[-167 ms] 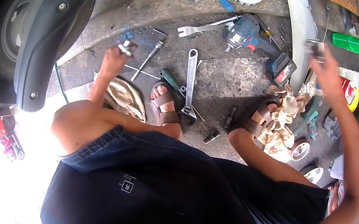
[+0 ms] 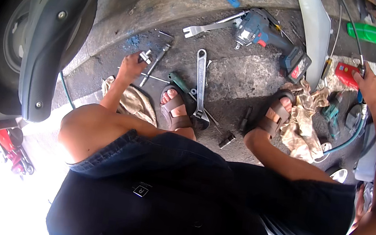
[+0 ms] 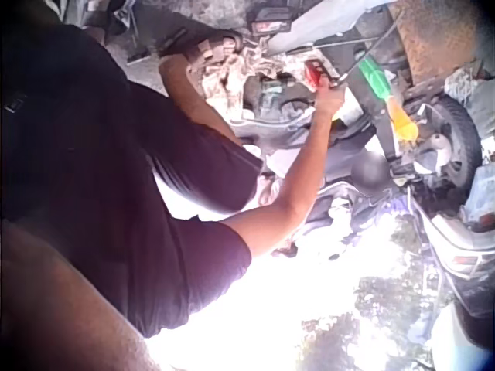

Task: The person uses a power tool and a socket wrench to remove and then re-install bolts on a motorcycle engine component, handling small parts and placing them in a metal basin.

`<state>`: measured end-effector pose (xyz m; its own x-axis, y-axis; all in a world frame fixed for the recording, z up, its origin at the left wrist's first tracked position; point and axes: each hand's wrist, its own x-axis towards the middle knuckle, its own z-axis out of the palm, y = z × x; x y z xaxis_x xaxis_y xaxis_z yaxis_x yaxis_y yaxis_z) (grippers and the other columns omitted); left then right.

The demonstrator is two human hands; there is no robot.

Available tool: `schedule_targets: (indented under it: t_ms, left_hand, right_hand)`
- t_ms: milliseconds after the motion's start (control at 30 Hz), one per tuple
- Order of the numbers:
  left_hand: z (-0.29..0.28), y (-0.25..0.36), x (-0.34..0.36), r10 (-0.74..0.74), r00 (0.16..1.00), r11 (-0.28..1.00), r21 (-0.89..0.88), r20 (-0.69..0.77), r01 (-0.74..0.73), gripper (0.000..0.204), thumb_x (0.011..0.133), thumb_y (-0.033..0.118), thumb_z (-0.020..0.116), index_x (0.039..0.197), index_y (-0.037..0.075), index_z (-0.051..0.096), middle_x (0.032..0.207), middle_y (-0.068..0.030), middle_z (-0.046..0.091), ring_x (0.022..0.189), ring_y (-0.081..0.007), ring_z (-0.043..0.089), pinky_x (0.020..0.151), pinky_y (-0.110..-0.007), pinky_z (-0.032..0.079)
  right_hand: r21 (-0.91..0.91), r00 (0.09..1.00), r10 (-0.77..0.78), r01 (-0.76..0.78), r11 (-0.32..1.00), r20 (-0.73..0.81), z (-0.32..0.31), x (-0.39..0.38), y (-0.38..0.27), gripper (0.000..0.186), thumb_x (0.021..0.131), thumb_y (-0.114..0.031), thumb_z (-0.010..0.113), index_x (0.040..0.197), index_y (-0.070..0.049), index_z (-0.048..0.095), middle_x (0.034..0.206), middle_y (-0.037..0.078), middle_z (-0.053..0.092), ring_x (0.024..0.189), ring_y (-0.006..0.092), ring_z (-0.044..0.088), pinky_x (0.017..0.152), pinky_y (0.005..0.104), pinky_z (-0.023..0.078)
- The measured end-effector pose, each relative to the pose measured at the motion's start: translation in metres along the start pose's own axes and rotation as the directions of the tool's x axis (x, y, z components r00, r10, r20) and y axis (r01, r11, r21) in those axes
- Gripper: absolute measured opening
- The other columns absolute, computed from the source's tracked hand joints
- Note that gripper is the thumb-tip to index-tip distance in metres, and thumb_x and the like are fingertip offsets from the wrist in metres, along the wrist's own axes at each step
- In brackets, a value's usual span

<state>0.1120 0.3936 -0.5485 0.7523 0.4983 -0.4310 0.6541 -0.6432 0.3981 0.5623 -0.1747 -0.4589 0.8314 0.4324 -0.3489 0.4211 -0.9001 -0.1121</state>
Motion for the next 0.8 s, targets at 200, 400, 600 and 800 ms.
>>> schedule_targets:
  t_ms: [200, 400, 600, 800]
  left_hand:
    - [-0.019, 0.041, 0.003, 0.126, 0.992, 0.99, -0.065, -0.029, -0.128, 0.029, 0.077, 0.019, 0.061, 0.104, 0.005, 0.065, 0.082, -0.0187, 0.066, 0.079, -0.0326, 0.066, 0.075, -0.04, 0.05]
    - [-0.113, 0.137, 0.008, 0.332, 0.942, 0.881, -0.374, 0.05, -0.29, 0.018, 0.086, 0.012, 0.066, 0.101, 0.003, 0.066, 0.087, -0.0027, 0.067, 0.084, -0.0083, 0.058, 0.079, -0.028, 0.046]
    - [-0.189, 0.27, -0.016, 0.585, 0.806, 0.804, -0.194, 0.089, -0.562, 0.014, 0.087, 0.01, 0.06, 0.099, 0.004, 0.065, 0.088, -0.0081, 0.067, 0.079, -0.0155, 0.064, 0.069, -0.029, 0.047]
    - [-0.173, 0.326, 0.045, 0.889, 0.449, 0.388, 0.374, 0.089, -0.842, 0.019, 0.087, 0.017, 0.051, 0.094, 0.007, 0.066, 0.072, -0.0092, 0.053, 0.069, -0.0314, 0.059, 0.062, -0.039, 0.046]
  right_hand:
    - [0.056, 0.993, 0.004, -0.011, 0.998, 0.115, 0.063, -0.034, 0.039, 0.051, 0.082, -0.021, 0.066, 0.126, -0.001, 0.052, 0.111, 0.019, 0.064, 0.099, 0.0323, 0.064, 0.084, 0.0407, 0.048]
    - [-0.073, 0.777, -0.478, 0.55, 0.832, 0.409, 0.034, 0.009, -0.166, 0.031, 0.075, -0.02, 0.069, 0.101, -0.006, 0.058, 0.097, 0.017, 0.06, 0.1, 0.0336, 0.059, 0.085, 0.0444, 0.047]
    - [-0.047, 0.477, -0.879, 0.878, 0.476, 0.019, 0.005, 0.068, -0.293, 0.039, 0.077, -0.024, 0.069, 0.108, -0.005, 0.058, 0.104, 0.016, 0.059, 0.102, 0.0347, 0.058, 0.086, 0.045, 0.047]
    - [0.411, 0.274, -0.96, 0.87, 0.274, 0.06, 0.099, 0.093, -0.379, 0.026, 0.079, -0.019, 0.063, 0.1, -0.003, 0.06, 0.094, 0.015, 0.064, 0.086, 0.0354, 0.065, 0.075, 0.0467, 0.053]
